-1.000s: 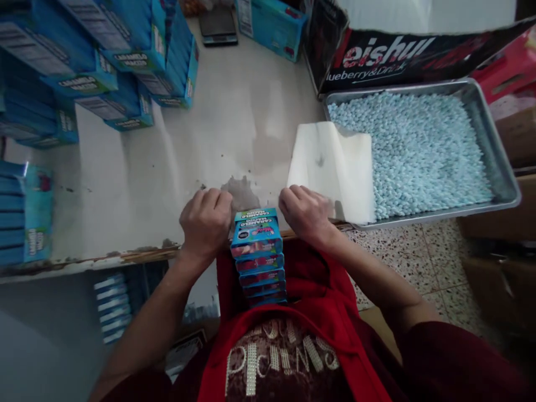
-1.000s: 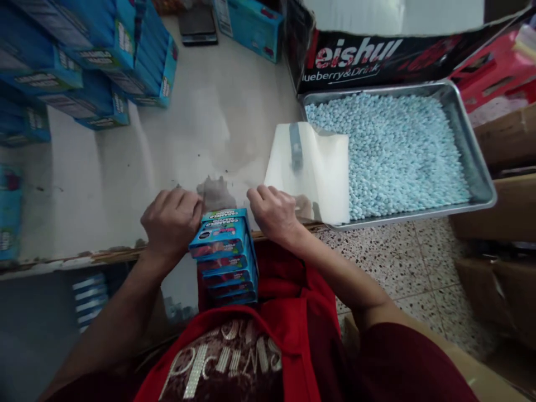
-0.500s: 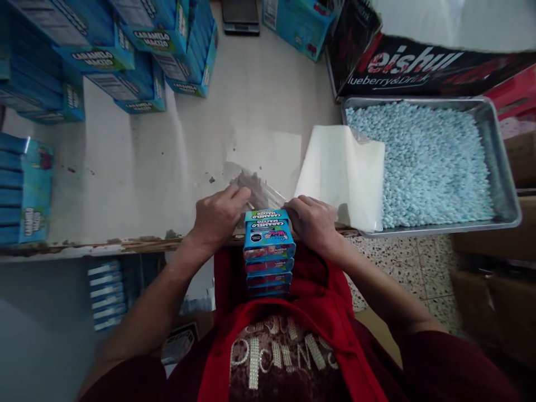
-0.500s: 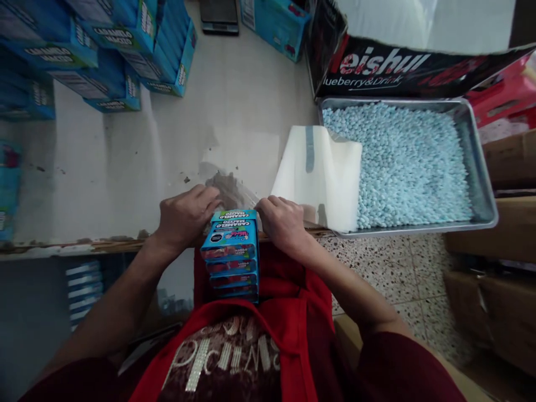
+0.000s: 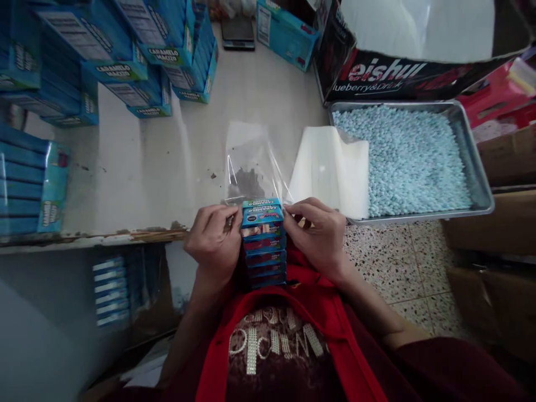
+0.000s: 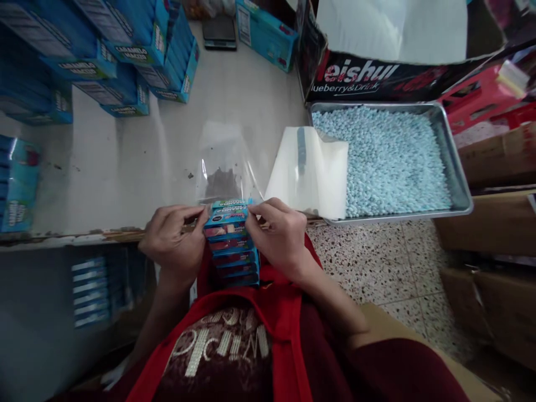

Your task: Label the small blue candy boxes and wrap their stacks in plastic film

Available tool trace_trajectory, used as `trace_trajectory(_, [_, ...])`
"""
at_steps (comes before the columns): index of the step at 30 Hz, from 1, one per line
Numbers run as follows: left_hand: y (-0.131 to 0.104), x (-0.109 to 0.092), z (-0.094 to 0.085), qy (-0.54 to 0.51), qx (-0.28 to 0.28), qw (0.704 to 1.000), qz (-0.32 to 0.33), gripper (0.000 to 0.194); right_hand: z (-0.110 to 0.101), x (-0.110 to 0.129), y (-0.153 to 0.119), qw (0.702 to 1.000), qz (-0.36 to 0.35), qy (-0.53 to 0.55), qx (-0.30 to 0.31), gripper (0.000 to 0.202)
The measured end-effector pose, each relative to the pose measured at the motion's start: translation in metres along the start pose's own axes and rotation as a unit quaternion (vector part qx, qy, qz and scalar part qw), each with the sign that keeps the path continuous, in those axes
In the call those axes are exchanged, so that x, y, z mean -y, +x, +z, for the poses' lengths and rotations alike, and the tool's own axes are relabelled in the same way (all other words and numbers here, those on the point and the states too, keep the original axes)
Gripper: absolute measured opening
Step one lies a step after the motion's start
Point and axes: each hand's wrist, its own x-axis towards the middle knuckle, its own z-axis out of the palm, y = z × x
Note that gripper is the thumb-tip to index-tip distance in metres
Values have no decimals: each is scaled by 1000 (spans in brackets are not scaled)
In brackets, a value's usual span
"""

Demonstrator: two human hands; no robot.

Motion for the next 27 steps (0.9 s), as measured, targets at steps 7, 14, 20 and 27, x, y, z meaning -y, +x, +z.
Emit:
trace_trajectory(7, [-25,11,2,-55,-65,996,16,7,3,-14,-26,951,-260,-144,-88,28])
trace_trajectory(14, [-70,48,15,-39,-86,994,59,9,0,-34,-44,940,-310,-136,-39,40])
trace_trajectory(20, [-80,63,8,-33,-98,989,109,19,3,-31,-45,942,-312,-124,6,35])
trace_trajectory(27, [-88,59,-3,8,-140,990,13,19,4,-19,-36,922,-366,-126,8,19])
